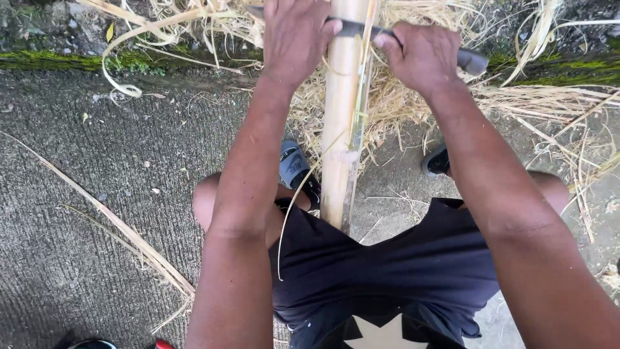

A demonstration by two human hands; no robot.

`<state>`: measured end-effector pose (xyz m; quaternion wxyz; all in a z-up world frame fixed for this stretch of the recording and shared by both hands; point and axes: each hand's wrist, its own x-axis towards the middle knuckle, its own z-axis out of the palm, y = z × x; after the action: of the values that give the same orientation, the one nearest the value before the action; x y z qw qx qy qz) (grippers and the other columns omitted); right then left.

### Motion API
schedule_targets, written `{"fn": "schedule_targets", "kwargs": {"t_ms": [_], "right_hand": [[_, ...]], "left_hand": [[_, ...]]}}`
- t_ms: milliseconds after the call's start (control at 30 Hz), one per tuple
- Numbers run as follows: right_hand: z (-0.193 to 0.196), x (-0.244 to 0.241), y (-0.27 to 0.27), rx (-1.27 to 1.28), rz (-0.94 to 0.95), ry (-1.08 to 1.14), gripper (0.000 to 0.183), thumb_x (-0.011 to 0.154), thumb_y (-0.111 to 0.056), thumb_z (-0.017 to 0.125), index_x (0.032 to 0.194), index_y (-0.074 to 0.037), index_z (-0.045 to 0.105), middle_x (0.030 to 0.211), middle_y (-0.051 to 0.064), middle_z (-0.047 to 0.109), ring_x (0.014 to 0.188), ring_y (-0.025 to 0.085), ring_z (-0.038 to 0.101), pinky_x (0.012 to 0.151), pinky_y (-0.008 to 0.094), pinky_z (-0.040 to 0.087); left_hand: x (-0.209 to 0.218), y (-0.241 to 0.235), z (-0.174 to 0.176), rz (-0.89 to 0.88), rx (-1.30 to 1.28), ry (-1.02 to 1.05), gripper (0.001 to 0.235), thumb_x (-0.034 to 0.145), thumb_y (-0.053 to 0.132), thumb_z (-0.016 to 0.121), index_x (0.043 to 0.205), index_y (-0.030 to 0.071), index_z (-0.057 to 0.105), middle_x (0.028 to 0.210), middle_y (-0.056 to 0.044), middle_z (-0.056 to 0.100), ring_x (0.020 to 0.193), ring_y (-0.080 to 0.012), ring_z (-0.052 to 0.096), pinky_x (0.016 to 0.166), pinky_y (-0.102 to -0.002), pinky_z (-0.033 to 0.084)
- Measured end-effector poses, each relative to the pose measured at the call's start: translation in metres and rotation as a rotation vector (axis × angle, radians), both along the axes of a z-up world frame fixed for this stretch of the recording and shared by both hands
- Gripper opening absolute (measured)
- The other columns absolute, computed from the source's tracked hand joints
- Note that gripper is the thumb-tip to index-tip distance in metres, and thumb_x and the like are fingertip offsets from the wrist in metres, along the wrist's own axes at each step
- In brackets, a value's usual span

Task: Scraping a bamboo pole with a machete to remove the outer layer and extract fibers.

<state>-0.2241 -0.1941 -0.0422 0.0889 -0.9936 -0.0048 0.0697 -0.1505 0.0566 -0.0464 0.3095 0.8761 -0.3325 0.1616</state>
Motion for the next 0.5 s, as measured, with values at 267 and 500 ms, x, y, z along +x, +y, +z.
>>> {"fn": "schedule_targets", "kwargs": {"t_ms": [267,500], "right_hand": [[-0.013,-0.087,0.029,0.051,0.011,0.114,0.057,0.114,-0.053,0.043,0.072,-0.016,0.052,0.057,-0.002,0.043,0.045,0.017,0.039,0.048,0.041,0.036],[-0.047,-0.159,0.040,0.179,0.093,-0.203,0.052,0.110,-0.053,0.043,0.072,-0.019,0.054,0.056,-0.003,0.045,0.042,0.009,0.035,0.040,0.035,0.035]], "left_hand": [[-0.093,0.027,-0.005,0.015,0.116,0.128,0.025,0.100,0.038,0.068,0.095,0.013,0.072,0.090,-0.003,0.062,0.092,-0.0241,0.050,0.084,-0.041,0.034],[-0.141,0.040,-0.011,-0.039,0.183,0.149,0.024,0.095,0.036,0.067,0.099,0.014,0.075,0.093,-0.002,0.066,0.097,-0.0214,0.054,0.086,-0.041,0.034]]}}
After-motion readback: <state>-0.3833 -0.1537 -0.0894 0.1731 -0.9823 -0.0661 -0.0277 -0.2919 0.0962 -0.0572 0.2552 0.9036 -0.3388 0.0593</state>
